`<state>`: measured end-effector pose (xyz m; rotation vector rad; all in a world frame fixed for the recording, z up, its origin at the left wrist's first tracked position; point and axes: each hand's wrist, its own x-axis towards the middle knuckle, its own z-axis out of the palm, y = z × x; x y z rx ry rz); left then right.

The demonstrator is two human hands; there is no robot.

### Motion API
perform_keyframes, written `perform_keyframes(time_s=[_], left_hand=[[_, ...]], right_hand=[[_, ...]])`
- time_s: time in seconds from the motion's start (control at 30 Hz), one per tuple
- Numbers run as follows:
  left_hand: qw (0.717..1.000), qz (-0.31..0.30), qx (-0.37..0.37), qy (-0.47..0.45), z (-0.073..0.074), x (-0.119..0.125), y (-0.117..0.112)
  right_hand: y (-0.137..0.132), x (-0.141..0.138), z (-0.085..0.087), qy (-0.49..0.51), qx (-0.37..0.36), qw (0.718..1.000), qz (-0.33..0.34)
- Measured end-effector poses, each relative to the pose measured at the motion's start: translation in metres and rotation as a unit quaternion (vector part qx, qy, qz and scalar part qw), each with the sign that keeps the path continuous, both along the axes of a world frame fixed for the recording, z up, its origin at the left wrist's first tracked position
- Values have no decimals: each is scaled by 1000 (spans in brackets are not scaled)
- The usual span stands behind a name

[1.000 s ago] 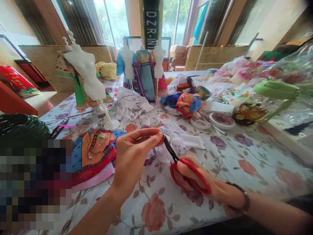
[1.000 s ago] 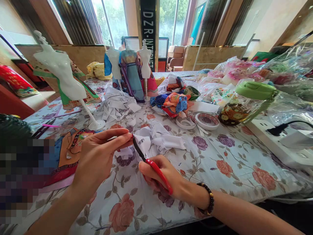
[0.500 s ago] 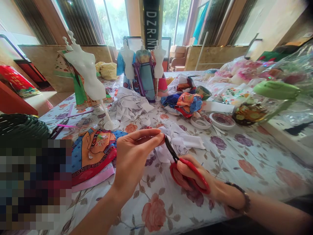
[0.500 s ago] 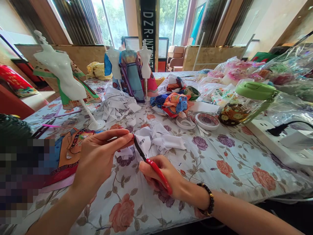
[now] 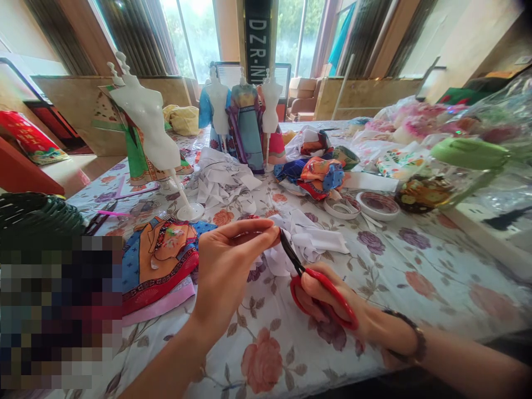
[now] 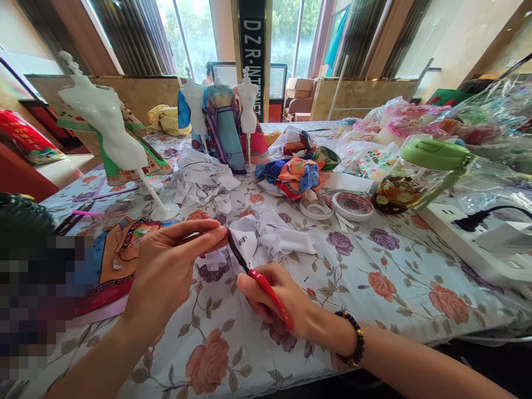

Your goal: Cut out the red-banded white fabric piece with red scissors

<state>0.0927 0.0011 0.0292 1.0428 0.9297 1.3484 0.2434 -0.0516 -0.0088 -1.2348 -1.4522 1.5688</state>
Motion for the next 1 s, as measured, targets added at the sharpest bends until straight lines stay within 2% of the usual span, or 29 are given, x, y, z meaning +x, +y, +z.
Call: perform_keyframes(time_s=[0.27, 0.47, 0.73, 1.0], left_hand=[[1000, 0, 7, 10, -2, 1, -1], [1000, 11, 5, 19, -2, 2, -3], [999, 19, 15, 39, -3, 1, -5], [999, 24, 11, 41, -1, 2, -5]], right_hand=[[0, 0, 1, 19, -18, 999, 18], [-1, 1, 0, 18, 1, 1000, 17], [0, 0, 0, 6, -14, 1000, -1], [0, 1, -8, 28, -4, 1000, 5]])
